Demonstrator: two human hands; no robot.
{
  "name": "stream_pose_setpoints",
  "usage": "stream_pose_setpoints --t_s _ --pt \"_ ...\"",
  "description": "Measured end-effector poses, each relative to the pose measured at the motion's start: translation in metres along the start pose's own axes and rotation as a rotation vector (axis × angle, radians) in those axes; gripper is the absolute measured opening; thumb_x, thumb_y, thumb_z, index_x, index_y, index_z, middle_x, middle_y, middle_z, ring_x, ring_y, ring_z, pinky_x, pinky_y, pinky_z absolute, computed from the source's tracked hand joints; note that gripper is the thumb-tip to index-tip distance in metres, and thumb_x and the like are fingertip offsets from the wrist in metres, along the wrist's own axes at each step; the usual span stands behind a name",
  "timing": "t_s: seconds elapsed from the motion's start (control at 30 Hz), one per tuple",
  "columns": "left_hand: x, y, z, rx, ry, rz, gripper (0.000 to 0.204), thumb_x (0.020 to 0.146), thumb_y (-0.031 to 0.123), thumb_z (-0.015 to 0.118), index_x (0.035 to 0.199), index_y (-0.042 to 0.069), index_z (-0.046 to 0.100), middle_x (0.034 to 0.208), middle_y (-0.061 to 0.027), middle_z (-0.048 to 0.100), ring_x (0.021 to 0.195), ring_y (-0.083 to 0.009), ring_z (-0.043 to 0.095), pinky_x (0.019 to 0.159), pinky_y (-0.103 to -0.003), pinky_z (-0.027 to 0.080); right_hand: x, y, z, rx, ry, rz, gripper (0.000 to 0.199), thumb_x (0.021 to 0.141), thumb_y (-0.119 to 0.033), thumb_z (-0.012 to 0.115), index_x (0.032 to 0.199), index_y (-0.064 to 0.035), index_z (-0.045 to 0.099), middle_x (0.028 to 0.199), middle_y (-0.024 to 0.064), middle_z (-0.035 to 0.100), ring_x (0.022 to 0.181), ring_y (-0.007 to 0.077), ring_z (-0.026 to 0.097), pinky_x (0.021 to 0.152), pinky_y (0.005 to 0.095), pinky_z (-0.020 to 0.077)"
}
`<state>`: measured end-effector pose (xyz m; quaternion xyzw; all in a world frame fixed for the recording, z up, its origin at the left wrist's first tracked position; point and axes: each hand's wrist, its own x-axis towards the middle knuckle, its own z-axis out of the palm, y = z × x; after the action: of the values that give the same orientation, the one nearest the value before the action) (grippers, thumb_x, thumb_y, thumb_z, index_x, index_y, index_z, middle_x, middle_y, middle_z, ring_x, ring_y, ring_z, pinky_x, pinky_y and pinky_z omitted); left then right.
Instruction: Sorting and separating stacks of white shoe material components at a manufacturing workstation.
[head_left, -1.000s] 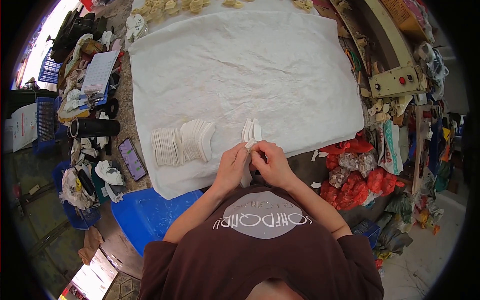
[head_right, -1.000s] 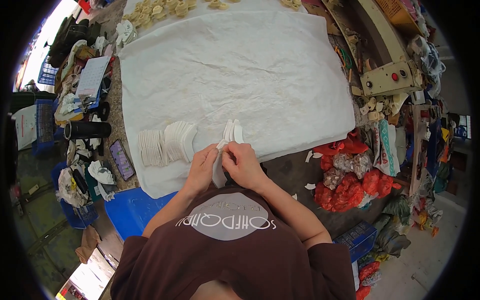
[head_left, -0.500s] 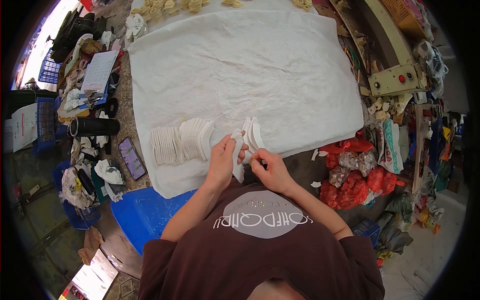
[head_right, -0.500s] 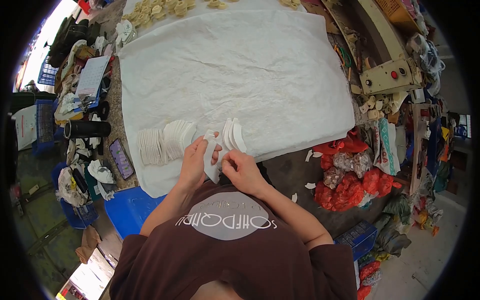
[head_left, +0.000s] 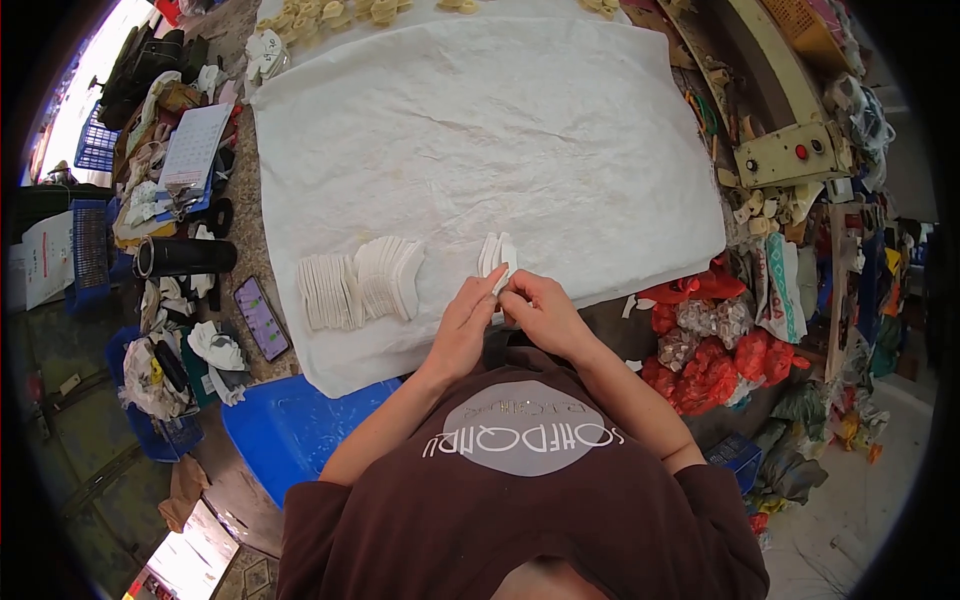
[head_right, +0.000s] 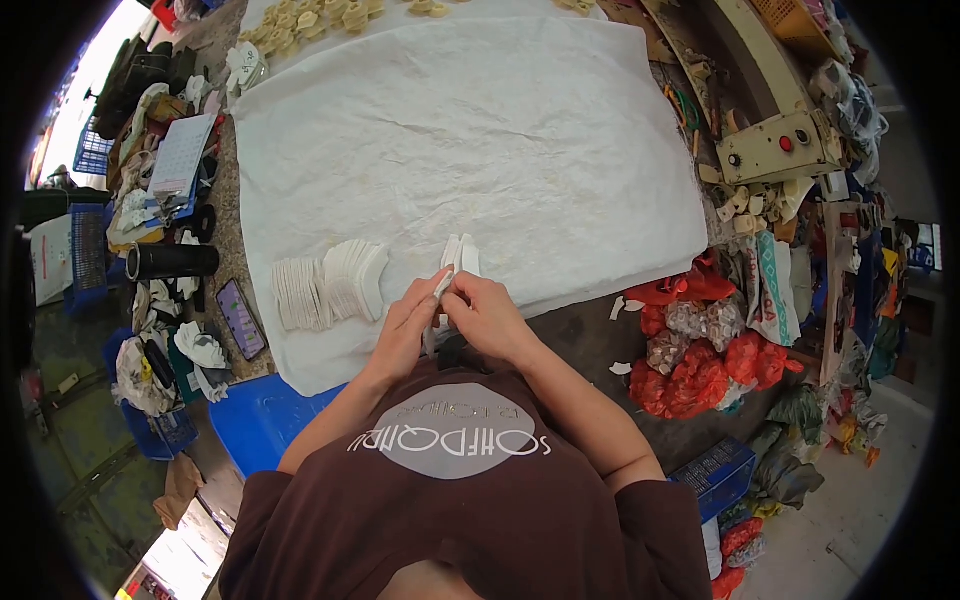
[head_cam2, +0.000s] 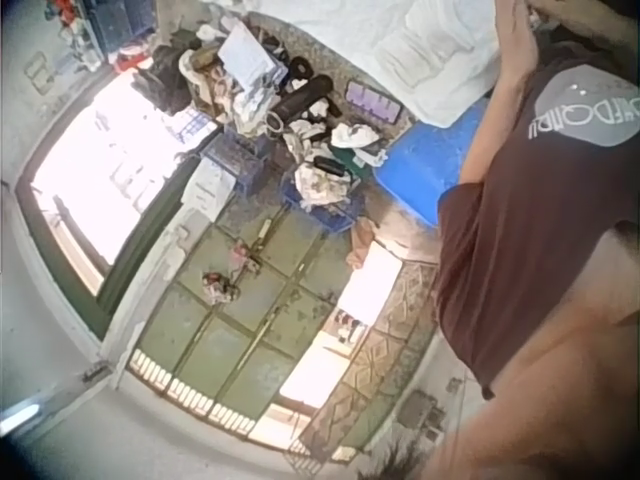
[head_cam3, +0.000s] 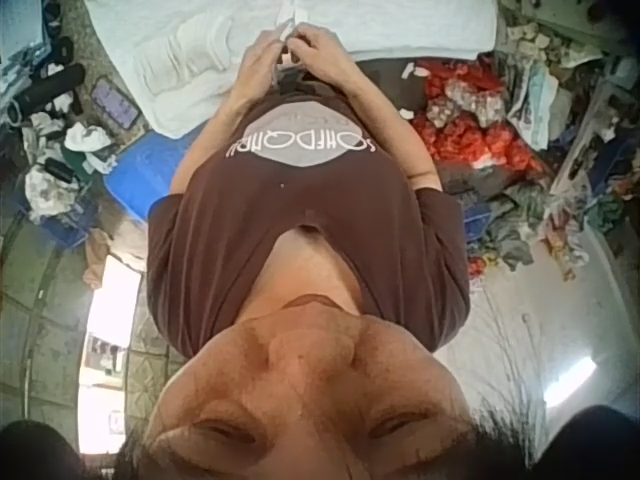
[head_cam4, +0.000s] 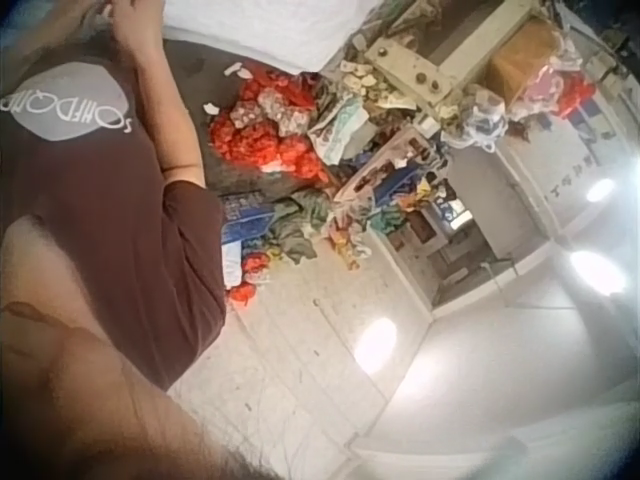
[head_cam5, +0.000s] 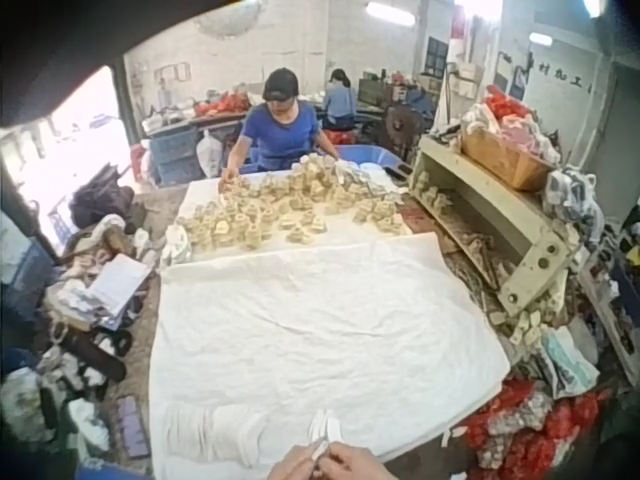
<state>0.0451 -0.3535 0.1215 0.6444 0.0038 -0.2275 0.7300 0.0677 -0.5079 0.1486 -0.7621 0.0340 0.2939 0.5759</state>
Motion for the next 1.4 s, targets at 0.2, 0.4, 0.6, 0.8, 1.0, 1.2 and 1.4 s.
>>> stream_pose_setpoints --t_s 0.2,0.4,0.6,0.8,1.0,1.2,1.4 --pt "0.003 -0.001 0.002 0.045 0.021 -0.089 0.034 0.091 0.013 0.043 0.123 0.004 0.051 0.089 -0.0049 0.050 0.077 -0.0103 0.047 0.069 -0.023 0.040 0.000 0.009 0.005 -0.037 0.007 -0.075 0.018 0.083 -0.014 0.050 0.081 0.0028 0.054 0.065 0.0078 0.056 0.060 0.0155 0.052 0.056 0.0288 0.0416" --pt "0.003 -0.010 0.002 -0.082 0.115 -0.161 0.030 0.087 0.012 0.045 0.111 -0.001 0.058 0.080 -0.0031 0.059 0.070 -0.0079 0.050 0.064 -0.024 0.042 -0.009 0.017 0.009 -0.223 0.038 -0.226 0.012 0.077 -0.010 0.051 0.078 0.0011 0.053 0.085 0.0123 0.056 0.077 0.0266 0.051 0.069 0.0338 0.0411" --pt "0.008 -0.003 -0.007 -0.140 0.239 -0.207 0.027 0.084 0.004 0.048 0.107 -0.005 0.059 0.089 -0.0066 0.062 0.077 -0.0091 0.055 0.068 -0.023 0.045 -0.017 0.012 0.017 -0.205 0.065 -0.549 0.004 0.073 -0.005 0.053 0.073 -0.0037 0.049 0.099 0.0071 0.050 0.092 0.0248 0.045 0.081 0.0365 0.0323" --pt "0.023 0.005 -0.009 -0.436 0.502 -0.202 0.026 0.082 -0.004 0.052 0.106 -0.004 0.060 0.092 -0.0074 0.061 0.079 -0.0103 0.056 0.071 -0.024 0.046 -0.025 -0.007 0.010 -0.335 -0.041 -0.574 0.009 0.073 0.001 0.049 0.075 -0.0076 0.049 0.085 -0.0003 0.052 0.081 0.0159 0.048 0.078 0.0319 0.0261" --pt "0.036 0.012 -0.021 -0.482 0.722 0.003 0.026 0.083 -0.005 0.052 0.108 -0.003 0.059 0.097 -0.0071 0.060 0.081 -0.0107 0.056 0.072 -0.024 0.046 -0.048 0.023 -0.026 -0.533 0.052 -0.478 0.007 0.073 -0.007 0.051 0.079 -0.0101 0.050 0.078 0.0020 0.052 0.081 0.0180 0.050 0.080 0.0361 0.0267" --pt "0.043 0.014 -0.035 -0.386 0.709 0.040 0.025 0.086 -0.002 0.050 0.111 -0.002 0.056 0.096 -0.0087 0.060 0.083 -0.0158 0.060 0.073 -0.027 0.050 -0.095 0.161 -0.090 -1.165 -0.184 0.432 0.028 0.068 -0.020 0.061 0.096 -0.0143 0.059 0.110 0.0104 0.052 0.107 0.0292 0.044 0.088 0.0480 0.0302" --pt "0.047 0.015 -0.014 -0.439 0.472 -0.054 0.028 0.087 0.000 0.051 0.115 -0.002 0.052 0.092 -0.0123 0.061 0.081 -0.0199 0.062 0.074 -0.031 0.051 -0.054 0.111 -0.085 -0.568 0.306 0.026 0.046 0.079 -0.032 0.062 0.116 -0.0072 0.052 0.110 0.0114 0.057 0.104 0.0262 0.052 0.087 0.0379 0.0410"
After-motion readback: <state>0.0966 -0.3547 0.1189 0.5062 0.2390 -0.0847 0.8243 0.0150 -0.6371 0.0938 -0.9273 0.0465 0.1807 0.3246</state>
